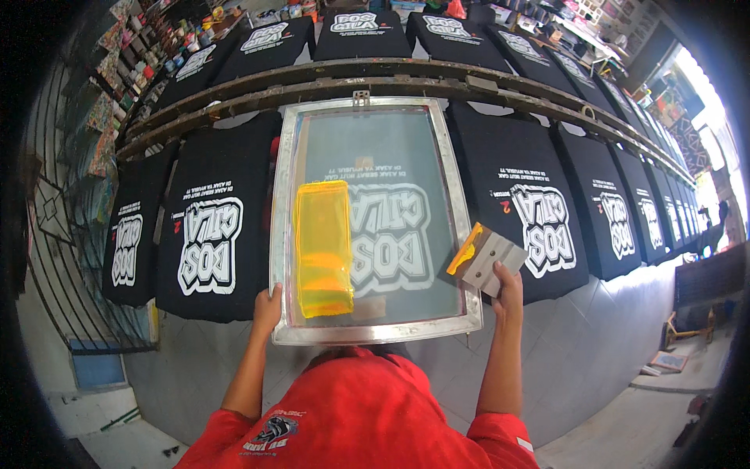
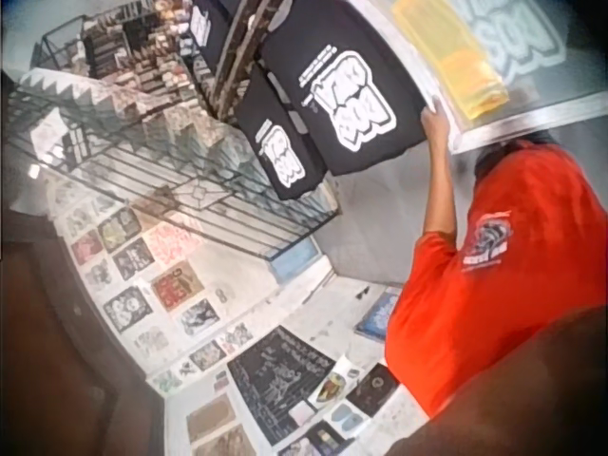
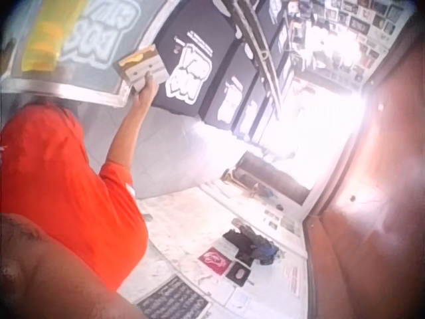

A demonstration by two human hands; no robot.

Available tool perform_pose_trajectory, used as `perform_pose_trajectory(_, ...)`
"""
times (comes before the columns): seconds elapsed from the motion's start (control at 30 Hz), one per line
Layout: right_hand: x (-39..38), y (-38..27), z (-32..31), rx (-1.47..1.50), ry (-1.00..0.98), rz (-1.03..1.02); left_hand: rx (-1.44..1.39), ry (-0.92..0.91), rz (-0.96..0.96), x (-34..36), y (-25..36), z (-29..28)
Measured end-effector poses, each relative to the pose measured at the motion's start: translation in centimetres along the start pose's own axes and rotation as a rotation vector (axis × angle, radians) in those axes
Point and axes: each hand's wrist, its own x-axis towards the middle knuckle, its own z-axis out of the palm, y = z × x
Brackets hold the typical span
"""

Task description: The person applies yellow ink to a screen printing frame using a squeegee and then lifts the frame to reveal the printed design on black t-shirts. The person moves along a row of shirts, repeating the squeegee strokes and frame placement before moving the frame to a storage rack.

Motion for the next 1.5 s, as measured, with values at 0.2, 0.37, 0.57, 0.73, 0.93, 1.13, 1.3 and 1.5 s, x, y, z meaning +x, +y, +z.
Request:
perform_pose_trajectory(0.2,1.0,-3.6,8.2,-0.373,-0.260,-0.153,-0.059,-0.052,-0.039,0.4,-0.9,-0.2)
perform_pose_trajectory(0.37,3.0,-3.6,18.1,-0.913,-0.454,-0.349,-0.084,-0.075,-0.086,0.5,0.6,-0.1)
perform_pose_trajectory(0.57,4.3,1.2,29.3,-1.416,-0.657,-0.753,-0.185,-0.110,-0.080,1.0,-1.4,0.9)
perform_pose_trajectory(0.73,4.8,6.4,34.7,-1.782,-0.690,-0.855,-0.200,-0.084,-0.019,1.0,-0.6,0.3)
perform_pose_trajectory(0.93,5.8,10.9,35.4,-1.833,-0.622,-0.879,-0.142,-0.072,-0.007,1.1,-1.7,0.5)
perform_pose_trajectory(1.13,1.7,13.2,32.1,-1.778,-0.642,-0.926,-0.227,-0.125,-0.058,0.6,-1.3,-0.1)
perform_pose_trajectory(1.3,-4.8,12.6,29.5,-1.798,-0.746,-0.833,-0.141,-0.084,-0.028,1.1,-1.6,0.2)
perform_pose_trajectory(1.5,-3.2,6.2,26.1,-1.371,-0.335,-0.243,-0.071,-0.138,-0.026,1.1,0.2,-0.5)
